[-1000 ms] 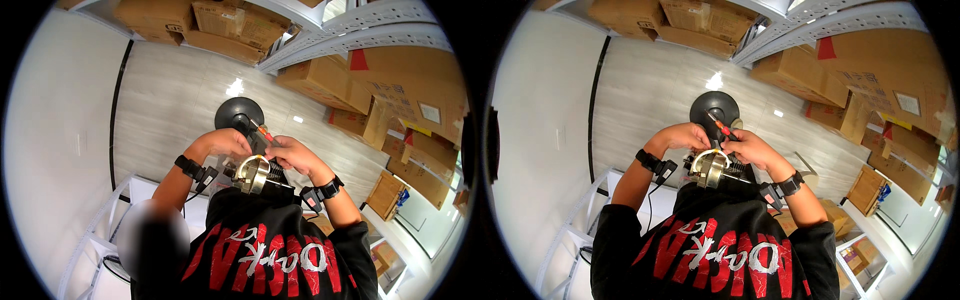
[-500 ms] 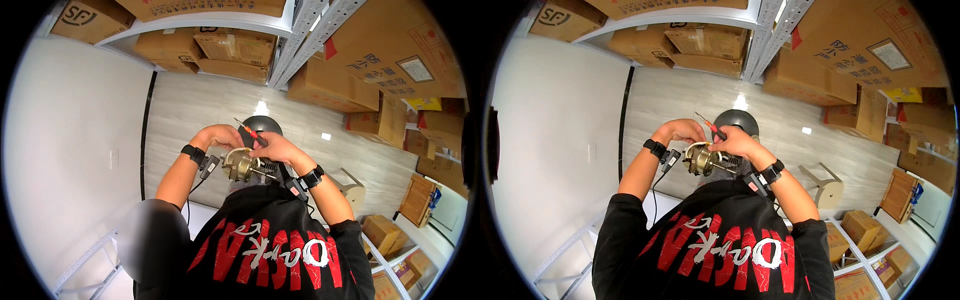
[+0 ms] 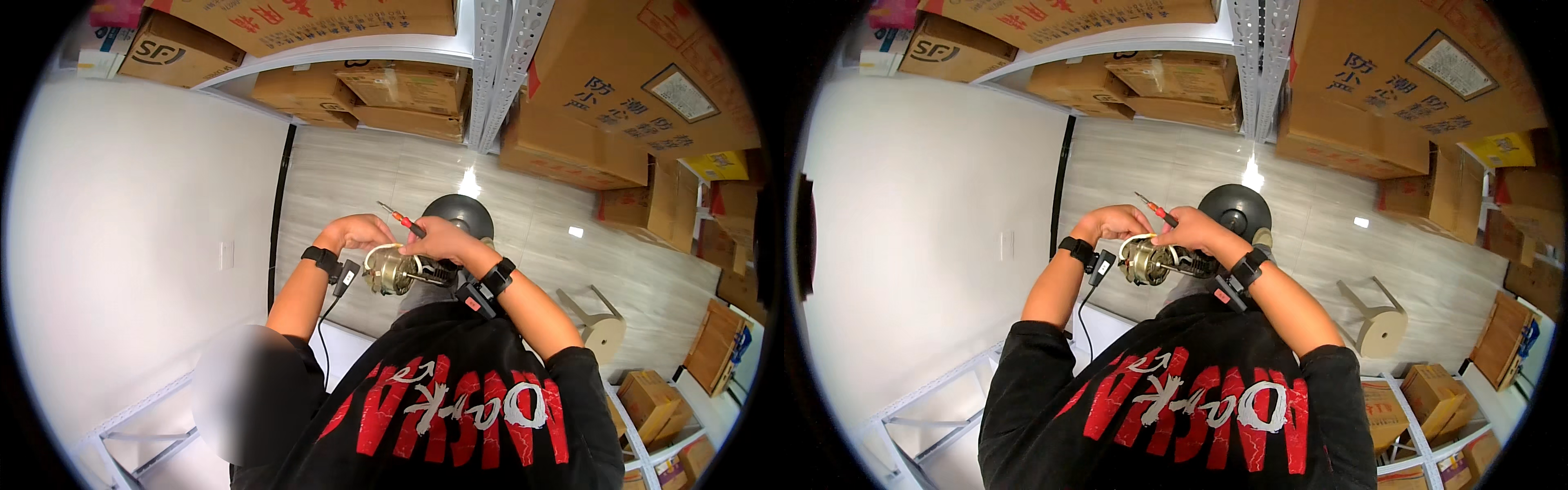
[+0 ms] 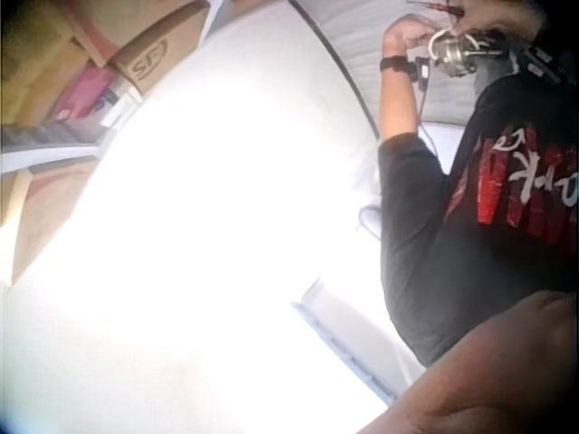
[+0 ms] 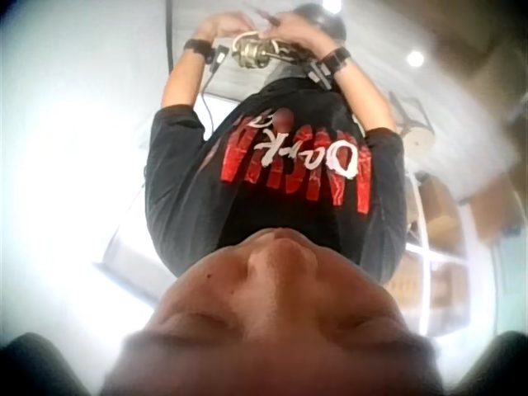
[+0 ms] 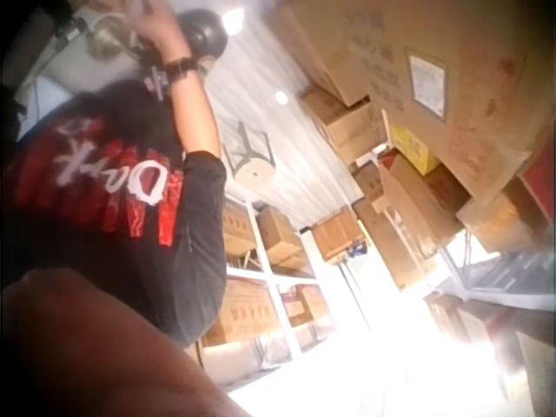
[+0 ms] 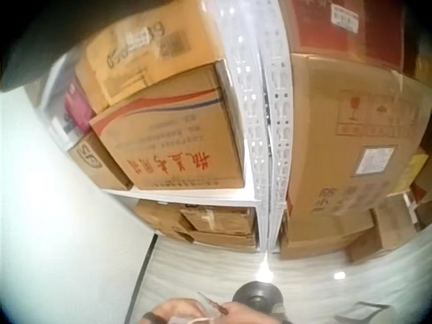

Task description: The person uses a screwdriver to loosen and tighten screws on a brass-colored electrical component, likely a fan motor. They repeatedly adjust the component, remove and reinsert a small white plastic piece, and manipulate wires while working in a storage room.

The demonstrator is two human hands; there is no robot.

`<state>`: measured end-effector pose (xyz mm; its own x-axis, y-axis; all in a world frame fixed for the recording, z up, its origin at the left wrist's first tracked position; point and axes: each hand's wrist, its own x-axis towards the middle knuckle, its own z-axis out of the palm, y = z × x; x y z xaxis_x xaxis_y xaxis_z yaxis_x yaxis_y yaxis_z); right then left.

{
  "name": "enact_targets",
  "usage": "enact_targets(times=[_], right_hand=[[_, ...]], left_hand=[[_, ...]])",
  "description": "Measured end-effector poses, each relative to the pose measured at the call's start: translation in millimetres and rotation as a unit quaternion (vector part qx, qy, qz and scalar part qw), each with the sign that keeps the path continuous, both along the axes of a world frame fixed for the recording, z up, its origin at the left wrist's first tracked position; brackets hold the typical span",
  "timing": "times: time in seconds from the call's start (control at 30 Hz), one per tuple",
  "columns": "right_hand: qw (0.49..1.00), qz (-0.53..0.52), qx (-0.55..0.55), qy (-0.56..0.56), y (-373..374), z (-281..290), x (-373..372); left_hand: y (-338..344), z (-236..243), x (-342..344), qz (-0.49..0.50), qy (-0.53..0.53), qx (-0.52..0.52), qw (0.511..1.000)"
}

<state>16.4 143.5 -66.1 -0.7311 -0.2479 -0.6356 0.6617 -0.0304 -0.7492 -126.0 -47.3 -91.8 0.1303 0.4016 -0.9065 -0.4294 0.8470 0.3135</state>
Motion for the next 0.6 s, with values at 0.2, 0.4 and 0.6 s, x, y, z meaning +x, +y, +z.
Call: enact_targets(times=[0.2,0.4,0.6], right_hand=[[1.000,0.009,-0.017,0.000,3.5,3.7,-0.2],[0.999,-0.001,-0.036,0.008,6.4,-2.3,1.6],[0.993,-0.012,-0.105,-0.055,8.7,-1.3,-3.8]], left_hand=[[5.3,8.5,2.6,-0.010,0.040,0.045,0.998],[34.6,65.0,4.8,-0.099,0.153,-0.005,0.983],[28.4,80.0,33.8,-0.224,0.290,0.090,0.926]])
